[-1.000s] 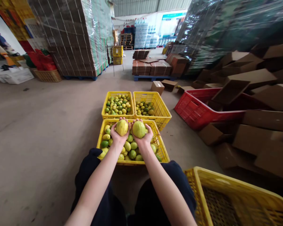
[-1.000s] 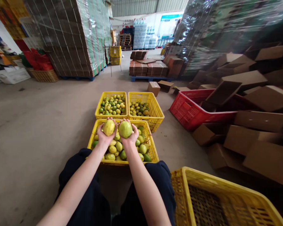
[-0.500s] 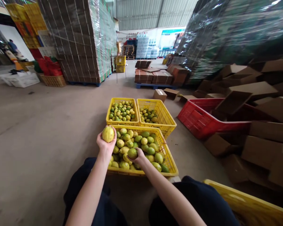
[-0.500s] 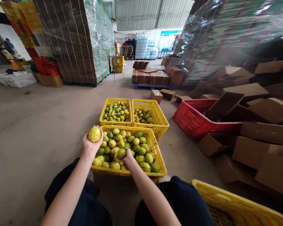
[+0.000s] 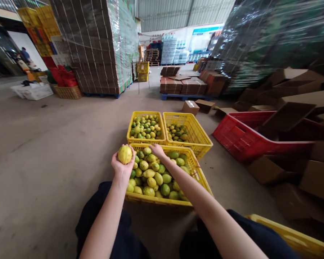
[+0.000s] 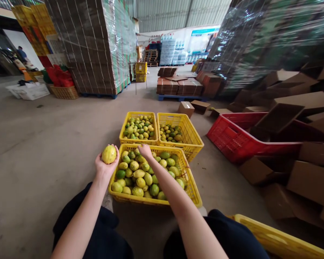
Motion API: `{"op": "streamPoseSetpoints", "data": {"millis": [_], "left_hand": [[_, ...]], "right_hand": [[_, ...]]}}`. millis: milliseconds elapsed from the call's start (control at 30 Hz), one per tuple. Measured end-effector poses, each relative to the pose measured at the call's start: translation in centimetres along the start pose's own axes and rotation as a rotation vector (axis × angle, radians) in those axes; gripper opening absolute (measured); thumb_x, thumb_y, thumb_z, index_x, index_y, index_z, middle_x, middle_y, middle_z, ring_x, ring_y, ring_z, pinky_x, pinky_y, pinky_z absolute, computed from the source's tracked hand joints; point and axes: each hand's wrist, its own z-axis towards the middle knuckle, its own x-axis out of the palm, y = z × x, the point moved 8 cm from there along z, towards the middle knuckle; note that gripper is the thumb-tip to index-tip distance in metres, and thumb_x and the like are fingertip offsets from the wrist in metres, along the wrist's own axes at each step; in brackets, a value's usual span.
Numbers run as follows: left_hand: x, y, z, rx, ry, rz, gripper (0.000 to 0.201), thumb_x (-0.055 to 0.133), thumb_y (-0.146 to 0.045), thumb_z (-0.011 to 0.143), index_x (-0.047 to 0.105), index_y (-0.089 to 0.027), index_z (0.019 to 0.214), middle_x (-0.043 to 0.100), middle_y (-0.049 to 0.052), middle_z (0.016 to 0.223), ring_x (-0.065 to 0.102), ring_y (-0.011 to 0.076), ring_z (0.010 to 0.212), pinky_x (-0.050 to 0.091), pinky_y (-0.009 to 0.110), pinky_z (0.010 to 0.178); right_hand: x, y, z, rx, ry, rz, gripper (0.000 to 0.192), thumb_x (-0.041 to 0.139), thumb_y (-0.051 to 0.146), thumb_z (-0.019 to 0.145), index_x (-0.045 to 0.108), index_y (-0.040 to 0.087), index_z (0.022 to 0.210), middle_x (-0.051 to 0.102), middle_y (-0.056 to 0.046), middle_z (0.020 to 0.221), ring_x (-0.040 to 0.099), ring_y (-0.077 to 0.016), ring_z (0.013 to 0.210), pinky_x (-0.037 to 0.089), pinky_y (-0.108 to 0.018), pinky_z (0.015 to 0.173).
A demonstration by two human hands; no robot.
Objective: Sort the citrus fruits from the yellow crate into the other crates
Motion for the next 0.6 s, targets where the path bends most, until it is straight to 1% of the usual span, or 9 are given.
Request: {"op": "streamPoseSetpoints", "data": {"millis": [33,100,167,233,300,400,467,500,600], "left_hand": [[0.0,0.0,0.0,0.0,0.003,0.003,0.026,0.045,-0.021,0.078,0.064,-0.013,0.094,0.07,0.009,0.087,0.07,0.0217,0.081,0.061,0.033,0.067],[-0.1,0.2,0.0,-0.002,0.011,0.015,0.027,0.045,-0.021,0.077,0.064,-0.013,0.095,0.07,0.009,0.088,0.07,0.0212,0.082,0.061,0.033,0.069],[-0.2,0.4,-0.1,0.0,0.019,0.043,0.028,0.045,-0.021,0.077,0.063,-0.014,0.097,0.07,0.009,0.09,0.07,0.0208,0.084,0.061,0.033,0.07],[-0.4,0.7,-0.2,0.012,0.024,0.084,0.029,0.045,-0.022,0.078,0.063,-0.015,0.1,0.069,0.009,0.091,0.069,0.0212,0.086,0.061,0.034,0.072],[-0.6,1.1,-0.4,0.027,0.03,0.139,0.03,0.044,-0.024,0.079,0.062,-0.016,0.103,0.069,0.009,0.092,0.069,0.023,0.089,0.062,0.038,0.074],[-1.4,2.4,-0.2,0.004,0.039,0.258,0.032,0.042,-0.026,0.081,0.059,-0.017,0.106,0.068,0.011,0.093,0.069,0.0265,0.092,0.062,0.042,0.074],[-2.7,3.8,0.3,-0.043,0.032,0.354,0.03,0.042,-0.025,0.081,0.058,-0.018,0.106,0.067,0.011,0.092,0.069,0.0261,0.091,0.062,0.04,0.072],[-3.8,4.6,0.7,-0.078,0.011,0.433,0.028,0.042,-0.025,0.082,0.057,-0.019,0.105,0.067,0.011,0.09,0.069,0.0245,0.089,0.062,0.037,0.071],[-8.8,7.1,1.3,-0.237,-0.117,0.799,0.018,0.043,-0.025,0.085,0.055,-0.02,0.098,0.065,0.008,0.086,0.069,0.0195,0.078,0.06,0.031,0.065]], "right_hand": [[0.5,-1.1,-1.3,0.066,0.102,-0.023,0.023,0.054,0.031,0.095,0.068,0.014,0.101,0.069,-0.01,0.098,0.066,-0.0197,0.085,0.055,-0.035,0.075],[0.8,-3.1,-3.8,0.158,0.28,-0.063,0.028,0.051,0.025,0.093,0.073,0.011,0.082,0.071,-0.011,0.079,0.066,-0.0209,0.075,0.051,-0.032,0.07],[0.3,-4.3,-5.9,0.197,0.412,-0.098,0.029,0.051,0.022,0.089,0.073,0.011,0.076,0.071,-0.01,0.074,0.067,-0.0209,0.073,0.049,-0.03,0.07],[-0.6,-5.0,-7.6,0.203,0.525,-0.13,0.024,0.054,0.022,0.087,0.075,0.011,0.08,0.073,-0.009,0.079,0.068,-0.0203,0.077,0.049,-0.028,0.072],[-1.5,-5.2,-9.1,0.185,0.621,-0.163,0.022,0.058,0.024,0.086,0.075,0.013,0.094,0.075,-0.009,0.091,0.069,-0.0203,0.086,0.05,-0.026,0.076],[-2.8,-4.8,-11.5,0.135,0.705,-0.226,0.038,0.06,0.031,0.088,0.067,0.014,0.12,0.071,-0.014,0.115,0.068,-0.0239,0.104,0.05,-0.029,0.088],[-3.5,-4.2,-13.2,0.107,0.729,-0.277,0.045,0.057,0.033,0.089,0.061,0.012,0.128,0.066,-0.019,0.124,0.064,-0.0284,0.113,0.048,-0.035,0.094],[-3.7,-3.9,-14.0,0.097,0.738,-0.302,0.045,0.056,0.032,0.09,0.06,0.01,0.129,0.065,-0.021,0.126,0.063,-0.0303,0.115,0.048,-0.037,0.095],[-4.1,-2.8,-16.0,0.074,0.772,-0.359,0.04,0.056,0.029,0.089,0.063,0.01,0.124,0.066,-0.022,0.123,0.063,-0.0334,0.115,0.05,-0.042,0.094]]}}
